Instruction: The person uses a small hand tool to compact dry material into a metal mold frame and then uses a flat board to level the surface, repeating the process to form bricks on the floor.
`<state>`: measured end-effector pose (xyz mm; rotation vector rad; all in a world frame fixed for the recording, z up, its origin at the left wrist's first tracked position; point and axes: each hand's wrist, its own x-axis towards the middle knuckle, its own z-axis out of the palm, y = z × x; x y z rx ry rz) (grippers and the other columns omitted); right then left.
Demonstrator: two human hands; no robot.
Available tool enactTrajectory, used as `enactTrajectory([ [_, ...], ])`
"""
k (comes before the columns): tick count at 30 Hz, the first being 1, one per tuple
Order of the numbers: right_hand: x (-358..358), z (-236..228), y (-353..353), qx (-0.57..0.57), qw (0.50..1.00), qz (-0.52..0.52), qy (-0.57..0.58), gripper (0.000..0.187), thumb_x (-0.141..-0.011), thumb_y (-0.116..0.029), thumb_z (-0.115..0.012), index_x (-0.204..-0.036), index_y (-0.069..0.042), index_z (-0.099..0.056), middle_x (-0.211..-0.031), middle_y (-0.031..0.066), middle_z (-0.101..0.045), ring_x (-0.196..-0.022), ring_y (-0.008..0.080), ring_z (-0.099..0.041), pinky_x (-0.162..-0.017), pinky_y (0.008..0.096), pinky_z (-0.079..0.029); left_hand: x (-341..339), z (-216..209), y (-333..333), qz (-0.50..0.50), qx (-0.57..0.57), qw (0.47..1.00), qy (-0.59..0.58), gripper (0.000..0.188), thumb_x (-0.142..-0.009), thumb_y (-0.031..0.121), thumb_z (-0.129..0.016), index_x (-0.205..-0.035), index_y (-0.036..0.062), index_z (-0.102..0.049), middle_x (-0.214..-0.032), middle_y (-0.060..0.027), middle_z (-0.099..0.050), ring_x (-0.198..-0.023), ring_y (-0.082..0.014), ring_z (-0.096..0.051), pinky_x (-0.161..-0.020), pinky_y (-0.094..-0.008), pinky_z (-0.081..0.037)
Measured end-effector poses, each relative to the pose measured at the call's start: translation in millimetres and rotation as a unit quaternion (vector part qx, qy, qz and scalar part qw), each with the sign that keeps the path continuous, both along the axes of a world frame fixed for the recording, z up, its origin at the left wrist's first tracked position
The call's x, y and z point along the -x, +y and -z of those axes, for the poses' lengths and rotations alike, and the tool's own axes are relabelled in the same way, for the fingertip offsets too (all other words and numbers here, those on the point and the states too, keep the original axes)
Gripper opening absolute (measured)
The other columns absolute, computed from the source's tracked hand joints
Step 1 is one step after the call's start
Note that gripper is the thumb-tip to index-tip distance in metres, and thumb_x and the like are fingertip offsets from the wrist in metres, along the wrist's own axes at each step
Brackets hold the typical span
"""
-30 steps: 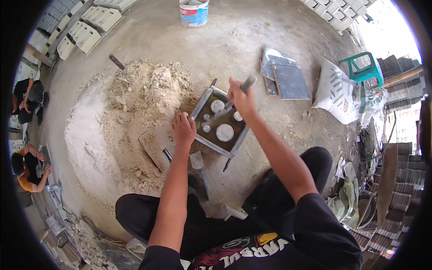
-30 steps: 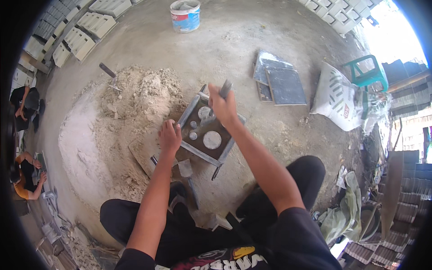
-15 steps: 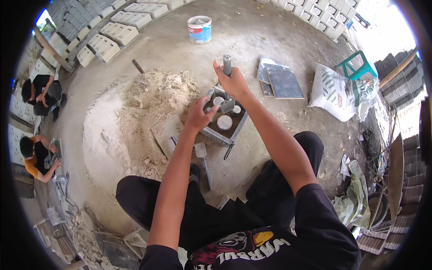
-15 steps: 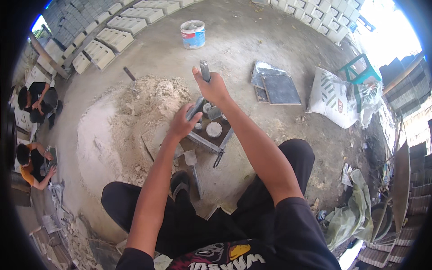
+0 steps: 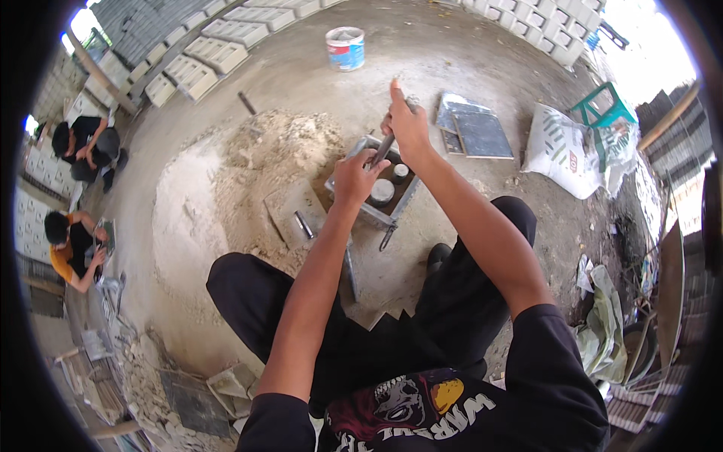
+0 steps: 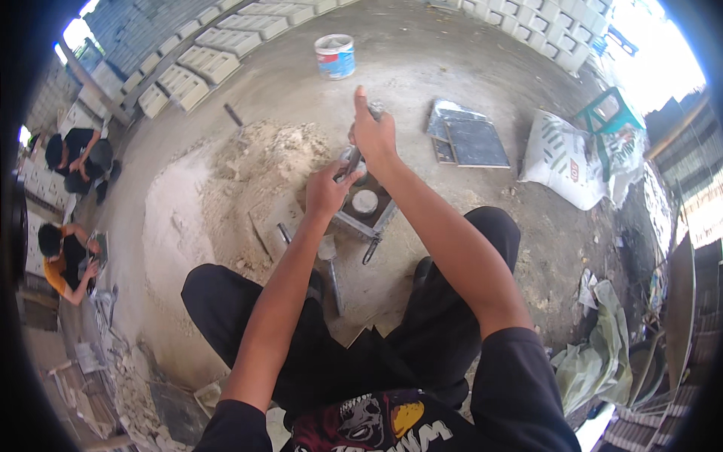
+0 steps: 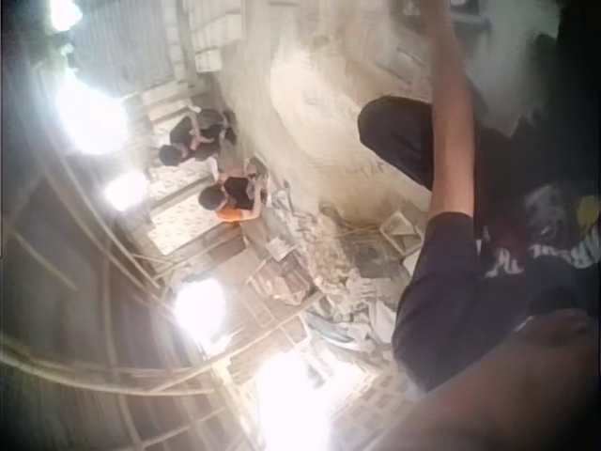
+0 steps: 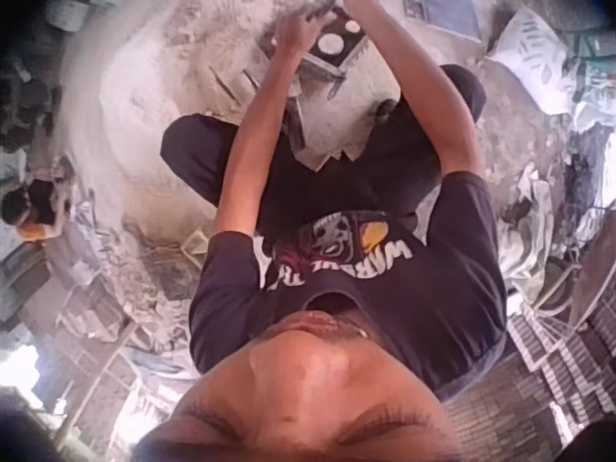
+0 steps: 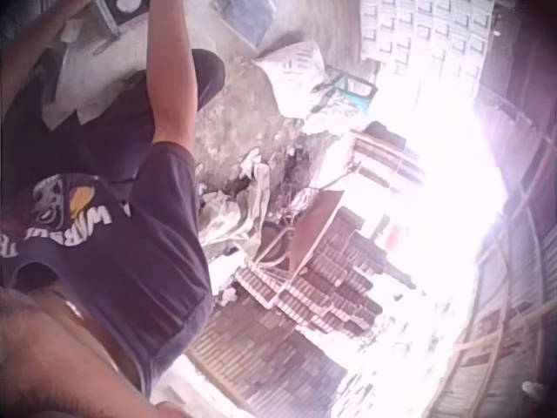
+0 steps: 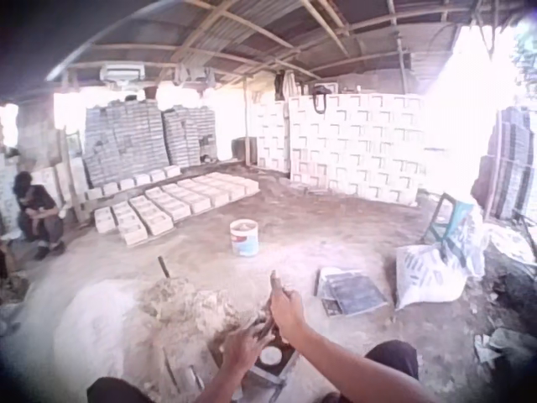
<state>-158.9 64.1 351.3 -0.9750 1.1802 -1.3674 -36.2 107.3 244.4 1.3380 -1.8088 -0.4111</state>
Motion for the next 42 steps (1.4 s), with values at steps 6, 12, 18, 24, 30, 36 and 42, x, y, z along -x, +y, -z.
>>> enactTrajectory([
  [6, 69.2, 31.2, -23.3, 0.016, 0.992, 0.115, 0.043, 0.048, -0.091, -0.031, -0.060, -0.051, -0.010, -0.043, -0.045, 0.0023, -0.043, -0.039, 0.0137, -0.040, -0.041, 0.0308, -0.031, 7.6, 54.5, -34.4, -0.027, -0.040, 0.998, -0.042, 0.049, -0.078, 0.039, -0.072, -0.114, 0.0080, -0.061, -0.118, -0.0139, -0.059, -0.115, -0.0318, -0.053, -0.098, -0.0442, -0.039],
  [12, 97.8, 64.1, -51.1, 0.067, 0.984, 0.104, 0.131, 0.037, -0.087, -0.024, -0.060, -0.061, 0.003, -0.055, -0.051, 0.0009, -0.047, -0.052, 0.0065, -0.041, -0.047, 0.0341, -0.033, -8.6, 148.5, -37.9, -0.375, -0.204, 0.904, -0.026, 0.069, -0.086, 0.045, -0.059, -0.133, -0.0010, -0.039, -0.132, -0.0221, -0.046, -0.122, -0.0373, -0.047, -0.097, -0.0531, -0.040],
  [18, 99.4, 72.8, -76.5, 0.059, 0.986, 0.001, 0.159, 0.036, -0.088, -0.020, -0.058, -0.060, 0.001, -0.050, -0.052, -0.0016, -0.042, -0.054, 0.0057, -0.038, -0.048, 0.0337, -0.033, -8.3, 175.7, -60.2, -0.417, -0.276, 0.864, 0.063, 0.072, -0.092, 0.048, -0.049, -0.138, -0.0046, -0.031, -0.135, -0.0249, -0.041, -0.123, -0.0410, -0.044, -0.100, -0.0521, -0.039],
  [24, 106.3, 93.1, -101.5, 0.073, 0.975, -0.121, 0.170, 0.035, -0.088, -0.018, -0.056, -0.061, 0.001, -0.046, -0.055, -0.0028, -0.037, -0.058, 0.0056, -0.035, -0.049, 0.0326, -0.033, -13.8, 205.5, -85.8, -0.474, -0.214, 0.847, 0.110, 0.059, -0.098, 0.039, -0.042, -0.135, -0.0058, -0.034, -0.132, -0.0266, -0.042, -0.120, -0.0417, -0.046, -0.098, -0.0501, -0.040],
  [30, 116.3, 126.1, -100.3, 0.030, 0.981, -0.119, 0.148, 0.030, -0.088, -0.017, -0.055, -0.066, 0.003, -0.051, -0.055, 0.0001, -0.038, -0.058, 0.0063, -0.038, -0.050, 0.0317, -0.035, 1.2, 216.2, -79.1, -0.497, -0.188, 0.840, 0.112, 0.050, -0.101, 0.037, -0.035, -0.123, -0.0075, -0.042, -0.121, -0.0301, -0.048, -0.111, -0.0439, -0.051, -0.089, -0.0501, -0.044],
  [36, 118.6, 139.3, -93.6, 0.041, 0.972, -0.141, 0.186, 0.031, -0.088, -0.020, -0.054, -0.068, 0.004, -0.053, -0.055, 0.0025, -0.041, -0.059, 0.0079, -0.040, -0.052, 0.0327, -0.038, 8.0, 210.2, -85.1, -0.528, -0.198, 0.822, 0.084, 0.050, -0.101, 0.040, -0.034, -0.118, -0.0068, -0.045, -0.114, -0.0296, -0.052, -0.104, -0.0448, -0.055, -0.085, -0.0524, -0.045],
  [42, 118.0, 134.4, -127.9, -0.031, 0.969, -0.178, 0.168, 0.034, -0.092, -0.015, -0.049, -0.061, -0.002, -0.046, -0.058, -0.0017, -0.044, -0.056, 0.0082, -0.038, -0.051, 0.0294, -0.031, 7.3, 200.6, -91.8, -0.531, -0.215, 0.816, 0.077, 0.053, -0.101, 0.041, -0.035, -0.123, -0.0074, -0.043, -0.115, -0.0291, -0.052, -0.105, -0.0444, -0.054, -0.085, -0.0520, -0.045],
])
